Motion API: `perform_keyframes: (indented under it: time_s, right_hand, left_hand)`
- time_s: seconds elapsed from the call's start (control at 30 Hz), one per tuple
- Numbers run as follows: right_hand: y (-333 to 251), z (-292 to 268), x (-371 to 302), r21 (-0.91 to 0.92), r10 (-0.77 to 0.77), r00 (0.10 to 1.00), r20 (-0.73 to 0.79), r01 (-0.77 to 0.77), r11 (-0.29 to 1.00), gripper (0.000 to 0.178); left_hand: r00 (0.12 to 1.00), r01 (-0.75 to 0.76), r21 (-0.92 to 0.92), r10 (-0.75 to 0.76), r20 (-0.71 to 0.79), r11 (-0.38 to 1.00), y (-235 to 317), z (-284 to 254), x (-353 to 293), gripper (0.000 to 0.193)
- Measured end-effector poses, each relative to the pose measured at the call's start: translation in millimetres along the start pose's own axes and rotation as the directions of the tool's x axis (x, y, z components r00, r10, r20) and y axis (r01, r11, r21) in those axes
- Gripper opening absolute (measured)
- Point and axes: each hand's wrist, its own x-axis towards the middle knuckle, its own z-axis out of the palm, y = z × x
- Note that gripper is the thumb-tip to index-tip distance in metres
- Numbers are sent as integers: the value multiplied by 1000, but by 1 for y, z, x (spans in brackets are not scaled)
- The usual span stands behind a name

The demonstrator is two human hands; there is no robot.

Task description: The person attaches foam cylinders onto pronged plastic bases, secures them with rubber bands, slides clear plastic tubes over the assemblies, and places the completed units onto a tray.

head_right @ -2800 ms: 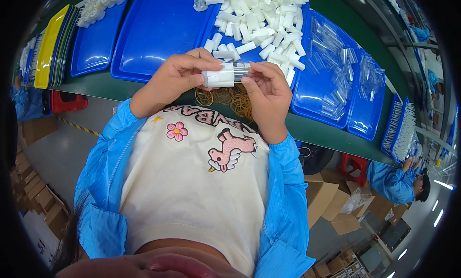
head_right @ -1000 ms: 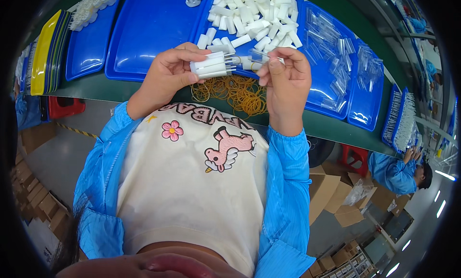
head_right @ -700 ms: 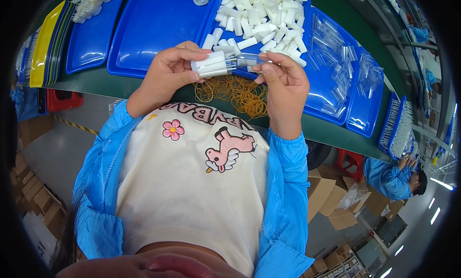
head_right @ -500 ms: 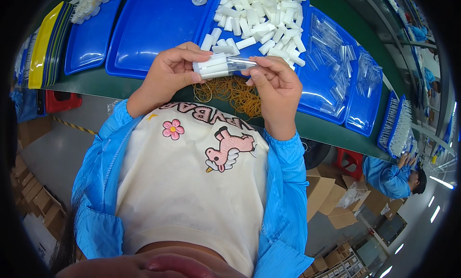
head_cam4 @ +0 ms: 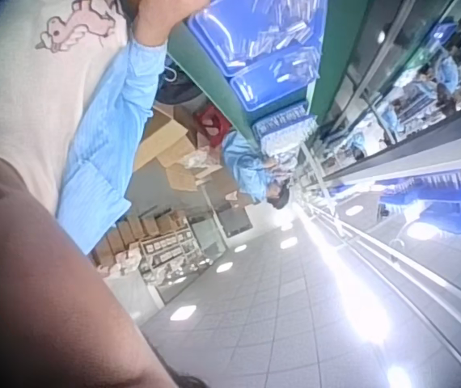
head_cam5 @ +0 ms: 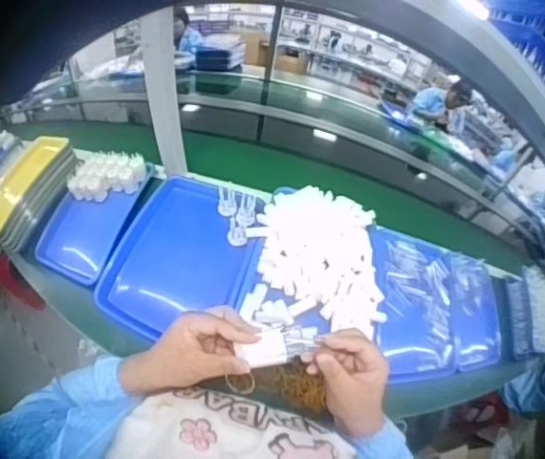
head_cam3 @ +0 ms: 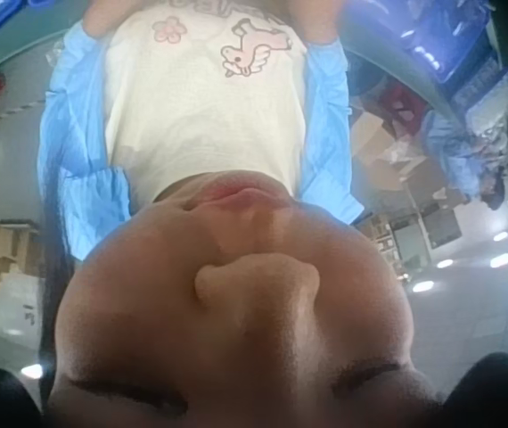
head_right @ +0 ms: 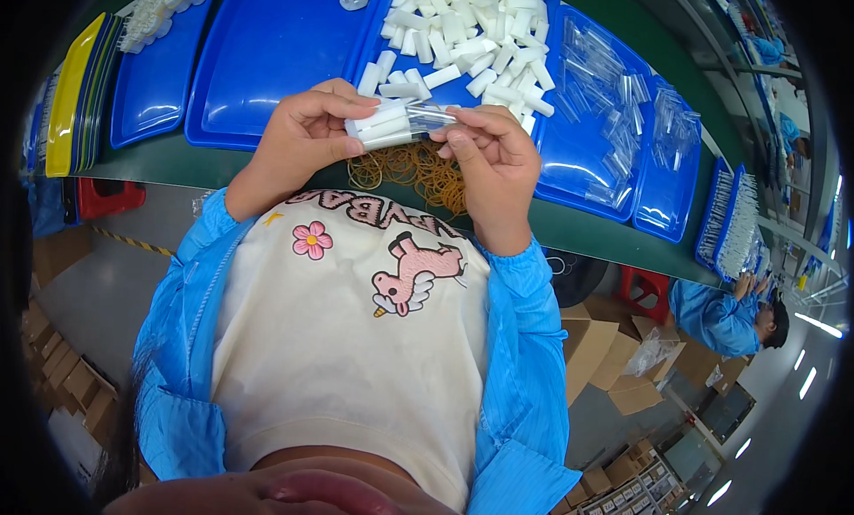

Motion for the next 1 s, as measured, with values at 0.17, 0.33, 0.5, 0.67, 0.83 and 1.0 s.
perform_keyframes:
  time_s: [0.17, 0.33, 0.5, 0.67, 0.83, 1.0]
  right_hand:
    - [14, 4, -4, 74, -91, 995, -36, 93, 993, 20]
    - [21, 3, -3, 112, -74, 997, -2, 74, 991, 19]
    - [16, 2, -1, 81, 3, 999, 42, -6, 997, 19]
    - [17, 5, 0, 100, -25, 997, 78, 17, 995, 18]
    - [14, 11, 0, 52, -110, 991, 81, 107, 993, 18]
    - [10, 14, -3, -5, -170, 980, 102, 171, 985, 20]
  left_hand:
    - [994, 103, 256, -110, 11, 961, 23, 1, -1, 29]
    - [994, 85, 333, -102, 34, 939, 31, -4, 2, 27]
    - [992, 110, 314, -123, 24, 943, 30, -6, -1, 25]
    - [998, 24, 167, -12, -69, 986, 12, -2, 4, 17]
    - [980, 146, 124, -127, -152, 981, 18, 10, 6, 12]
    - [980, 153, 134, -134, -145, 979, 19, 12, 7, 11]
